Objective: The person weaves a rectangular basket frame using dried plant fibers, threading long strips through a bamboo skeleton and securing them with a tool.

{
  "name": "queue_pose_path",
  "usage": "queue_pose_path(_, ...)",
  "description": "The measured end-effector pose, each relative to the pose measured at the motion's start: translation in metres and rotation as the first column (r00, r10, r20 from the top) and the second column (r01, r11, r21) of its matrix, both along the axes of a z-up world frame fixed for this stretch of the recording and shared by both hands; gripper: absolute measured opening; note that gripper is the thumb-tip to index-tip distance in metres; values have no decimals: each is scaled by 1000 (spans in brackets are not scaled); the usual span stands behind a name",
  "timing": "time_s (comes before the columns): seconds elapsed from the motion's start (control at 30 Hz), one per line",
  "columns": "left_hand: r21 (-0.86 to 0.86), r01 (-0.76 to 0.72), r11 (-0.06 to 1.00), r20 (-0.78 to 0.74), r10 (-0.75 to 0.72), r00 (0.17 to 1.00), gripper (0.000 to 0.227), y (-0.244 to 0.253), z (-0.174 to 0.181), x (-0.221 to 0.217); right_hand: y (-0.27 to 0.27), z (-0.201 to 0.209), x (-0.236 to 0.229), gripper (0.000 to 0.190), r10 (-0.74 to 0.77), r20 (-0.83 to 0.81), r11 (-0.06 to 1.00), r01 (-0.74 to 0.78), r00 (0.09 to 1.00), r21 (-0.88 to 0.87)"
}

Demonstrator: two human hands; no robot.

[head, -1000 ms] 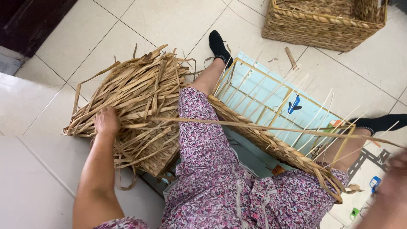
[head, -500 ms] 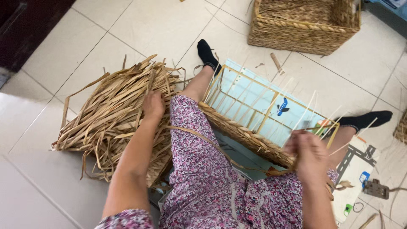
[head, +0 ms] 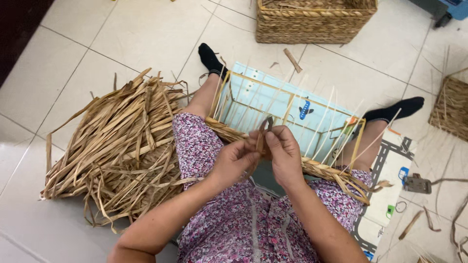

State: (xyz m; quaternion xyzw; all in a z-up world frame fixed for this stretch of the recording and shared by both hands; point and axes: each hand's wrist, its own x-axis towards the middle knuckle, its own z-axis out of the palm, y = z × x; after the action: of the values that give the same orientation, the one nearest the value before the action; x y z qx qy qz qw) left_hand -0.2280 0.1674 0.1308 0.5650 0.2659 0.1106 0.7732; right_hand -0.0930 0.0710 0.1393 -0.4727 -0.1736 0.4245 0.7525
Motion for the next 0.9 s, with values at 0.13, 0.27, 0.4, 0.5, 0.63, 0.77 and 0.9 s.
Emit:
queue_pose_path(0.13,397,-41,917,17,37,999,26,-3,28,1,-17,-12,8,12,16,84,996,-8,996,-84)
queue_pose_path(0.27,286,-138,948,140,101,985,39,20,39,4,-32,-8,11,13,202,320,970,-145,926,-195)
queue_pose_path(0.4,155,-42,987,135,21,991,18,18,37,18,-40,15,15,13,257,352,955,-182,900,-233)
queue_pose_path(0.5,144,35,989,87,-47,995,21,9,42,23,-46,26,18,12,268,455,951,-157,849,-268)
queue_pose_path(0.63,252,194,948,22,-206,978,30,6,64,27,-58,45,24,11,334,629,882,2,702,-470)
queue_pose_path(0.77,290,237,927,-70,-226,971,15,-5,73,50,-73,53,24,20,330,736,857,140,591,-497)
queue_pose_path(0.9,382,125,915,-10,-132,991,10,-7,63,76,-123,34,52,50,469,756,701,328,457,-633)
